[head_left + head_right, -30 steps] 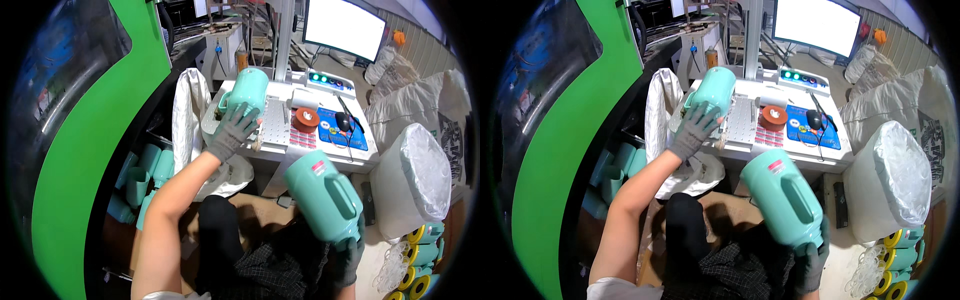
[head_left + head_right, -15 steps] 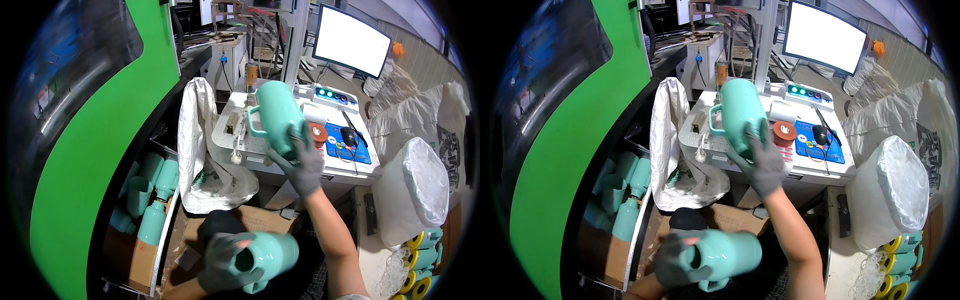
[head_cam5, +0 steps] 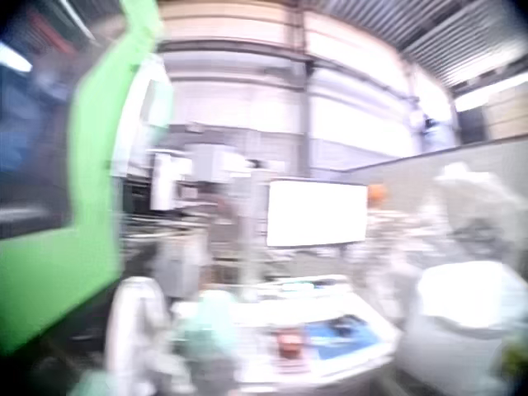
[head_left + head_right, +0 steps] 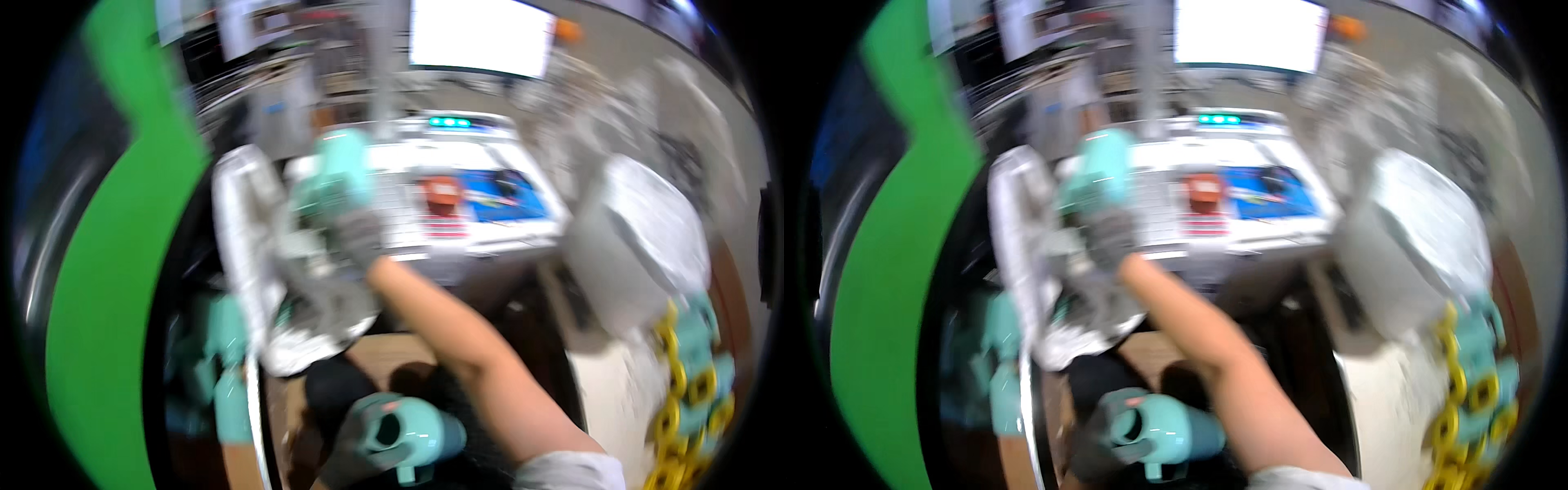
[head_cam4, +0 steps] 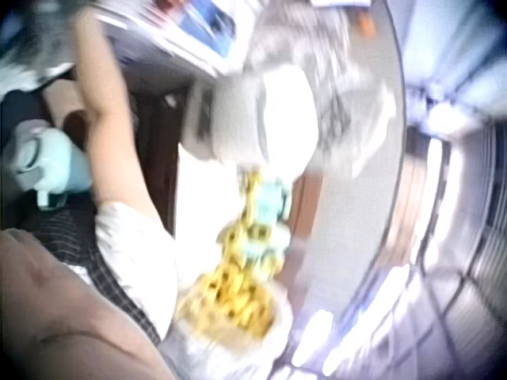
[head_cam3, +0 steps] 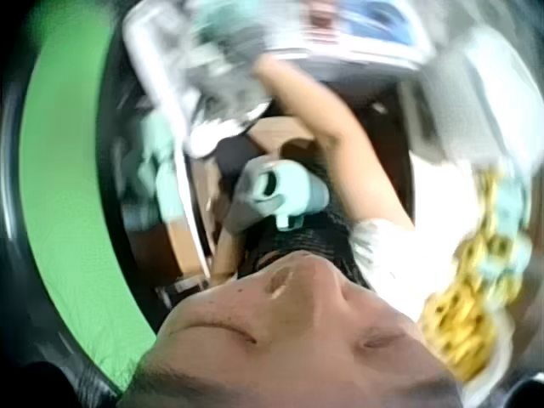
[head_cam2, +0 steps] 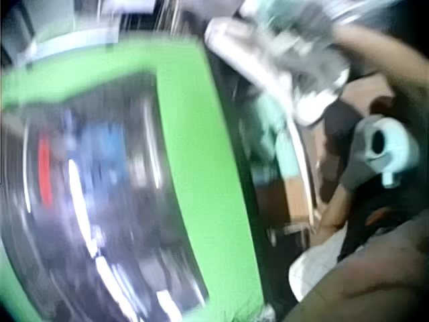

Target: The person sits on the floor and repeatedly assembles teal plastic containers by inserting clear plastic rings into the necks and screwing on yellow lids. The person handles the containers one at a time, placing the finished units into a white bag.

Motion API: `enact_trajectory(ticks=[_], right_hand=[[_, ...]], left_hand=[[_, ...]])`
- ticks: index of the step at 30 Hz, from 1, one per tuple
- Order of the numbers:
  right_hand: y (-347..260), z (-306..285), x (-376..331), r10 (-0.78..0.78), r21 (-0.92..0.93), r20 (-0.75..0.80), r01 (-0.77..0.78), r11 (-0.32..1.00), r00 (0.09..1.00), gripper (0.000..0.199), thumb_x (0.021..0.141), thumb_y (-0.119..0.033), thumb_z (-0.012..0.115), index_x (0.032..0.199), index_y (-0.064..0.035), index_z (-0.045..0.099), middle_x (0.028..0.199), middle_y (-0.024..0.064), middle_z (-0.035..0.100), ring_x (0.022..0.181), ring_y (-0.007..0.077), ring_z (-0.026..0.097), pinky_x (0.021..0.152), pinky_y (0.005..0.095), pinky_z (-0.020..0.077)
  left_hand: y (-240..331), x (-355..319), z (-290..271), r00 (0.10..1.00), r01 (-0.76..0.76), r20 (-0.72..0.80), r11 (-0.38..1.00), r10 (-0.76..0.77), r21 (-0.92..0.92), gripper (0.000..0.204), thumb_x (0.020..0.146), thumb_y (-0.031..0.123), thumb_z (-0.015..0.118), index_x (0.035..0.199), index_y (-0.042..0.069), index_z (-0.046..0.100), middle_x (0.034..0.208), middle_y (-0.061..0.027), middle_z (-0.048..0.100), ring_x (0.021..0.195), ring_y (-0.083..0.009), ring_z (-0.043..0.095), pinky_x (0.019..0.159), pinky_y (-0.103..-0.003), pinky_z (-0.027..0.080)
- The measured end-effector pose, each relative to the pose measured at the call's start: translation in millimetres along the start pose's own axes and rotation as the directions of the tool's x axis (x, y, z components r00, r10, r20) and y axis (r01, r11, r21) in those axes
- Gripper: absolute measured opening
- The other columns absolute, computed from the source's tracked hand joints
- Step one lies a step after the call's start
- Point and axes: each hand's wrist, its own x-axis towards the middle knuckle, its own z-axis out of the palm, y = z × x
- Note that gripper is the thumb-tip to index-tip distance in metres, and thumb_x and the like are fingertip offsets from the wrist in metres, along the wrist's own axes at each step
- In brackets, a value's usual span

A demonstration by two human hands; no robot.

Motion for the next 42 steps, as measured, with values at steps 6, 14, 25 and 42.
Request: enact_trajectory(ticks=[6, 14, 25, 42], right_hand=[[5, -89, -85, -0.010, 0.244, -0.188, 0.057, 0.968, 0.982, 0.075, 0.092, -0.040, 0.071, 0.156, -0.0112, 0.044, 0.158, 0.0220, 0.042, 0.118, 0.0363, 0.063, 0.091, 0.0517, 0.0534], [112, -196, -419, 0.489, 0.145, -0.295, -0.467, 0.872, 0.821, 0.020, 0.089, -0.020, 0.080, 0.103, -0.0069, 0.074, 0.110, 0.0133, 0.073, 0.104, 0.0311, 0.070, 0.088, 0.0432, 0.0561], [310, -292, -599, 0.889, -0.433, -0.409, -0.901, 0.007, 0.204, 0.024, 0.089, -0.032, 0.072, 0.105, -0.0157, 0.077, 0.121, 0.0073, 0.069, 0.108, 0.0308, 0.067, 0.091, 0.0452, 0.0550], [112, -275, -423, 0.556, 0.835, 0.538, -0.311, -0.454, 0.633, 0.031, 0.110, -0.022, 0.047, 0.119, -0.0003, 0.068, 0.096, 0.0121, 0.075, 0.075, 0.0157, 0.070, 0.069, 0.0300, 0.0581]], left_hand=[[12, 4, 1, 0.982, 0.174, -0.025, 0.939, -0.189, -0.296, 0.076, 0.081, 0.026, 0.090, 0.142, -0.001, 0.053, 0.140, -0.0170, 0.058, 0.127, -0.0297, 0.057, 0.109, -0.043, 0.047], [9, 46, 2, 1.000, -0.016, -0.004, 1.000, 0.016, 0.023, 0.069, 0.072, 0.019, 0.089, 0.133, 0.002, 0.060, 0.129, -0.0153, 0.064, 0.121, -0.0341, 0.060, 0.106, -0.046, 0.049], [27, 78, 104, 0.964, 0.005, 0.267, 1.000, -0.012, 0.027, 0.074, 0.060, 0.017, 0.088, 0.126, 0.002, 0.058, 0.115, -0.0121, 0.064, 0.104, -0.0235, 0.066, 0.092, -0.039, 0.056], [19, 60, 114, 0.932, -0.355, 0.022, 0.895, 0.362, 0.270, 0.101, 0.065, 0.040, 0.091, 0.148, 0.005, 0.045, 0.128, -0.0186, 0.051, 0.116, -0.0362, 0.054, 0.097, -0.051, 0.048]])
